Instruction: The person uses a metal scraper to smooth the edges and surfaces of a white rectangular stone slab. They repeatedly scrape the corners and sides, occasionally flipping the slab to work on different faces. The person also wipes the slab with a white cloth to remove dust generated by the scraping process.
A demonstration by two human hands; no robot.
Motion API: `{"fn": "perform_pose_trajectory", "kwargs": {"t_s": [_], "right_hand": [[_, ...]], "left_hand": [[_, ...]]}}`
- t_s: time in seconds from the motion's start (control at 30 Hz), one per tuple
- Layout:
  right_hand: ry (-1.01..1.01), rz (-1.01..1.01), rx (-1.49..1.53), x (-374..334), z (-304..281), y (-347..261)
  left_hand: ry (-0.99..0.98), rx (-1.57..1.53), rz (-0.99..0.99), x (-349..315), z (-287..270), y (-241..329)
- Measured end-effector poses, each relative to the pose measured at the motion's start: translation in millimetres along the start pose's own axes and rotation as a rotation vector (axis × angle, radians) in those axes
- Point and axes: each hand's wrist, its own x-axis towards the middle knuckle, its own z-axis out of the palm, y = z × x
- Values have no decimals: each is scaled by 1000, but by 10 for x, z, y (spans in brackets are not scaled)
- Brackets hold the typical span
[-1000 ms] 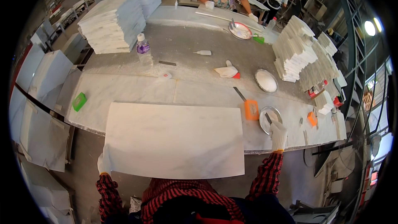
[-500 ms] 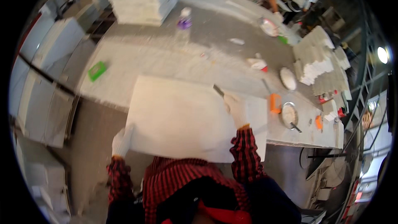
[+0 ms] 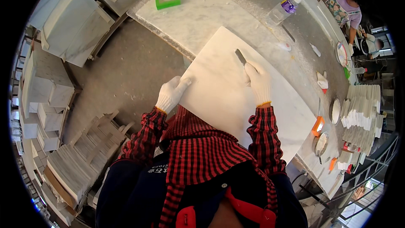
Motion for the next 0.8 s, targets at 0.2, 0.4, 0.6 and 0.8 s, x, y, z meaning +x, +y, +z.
{"fn": "perform_pose_trajectory", "kwargs": {"t_s": [0.2, 0.4, 0.6, 0.8], "right_hand": [[-47, -72, -13, 224, 69, -158], [2, -172, -122, 392, 124, -276], [124, -483, -538, 516, 176, -163], [184, -540, -558, 407, 105, -159]], "left_hand": [[-23, -231, 15, 139, 183, -265], [-40, -345, 38, 45, 149, -96], [-47, -101, 60, 99, 99, -141], [-25, 193, 47, 123, -38, -22]]}}
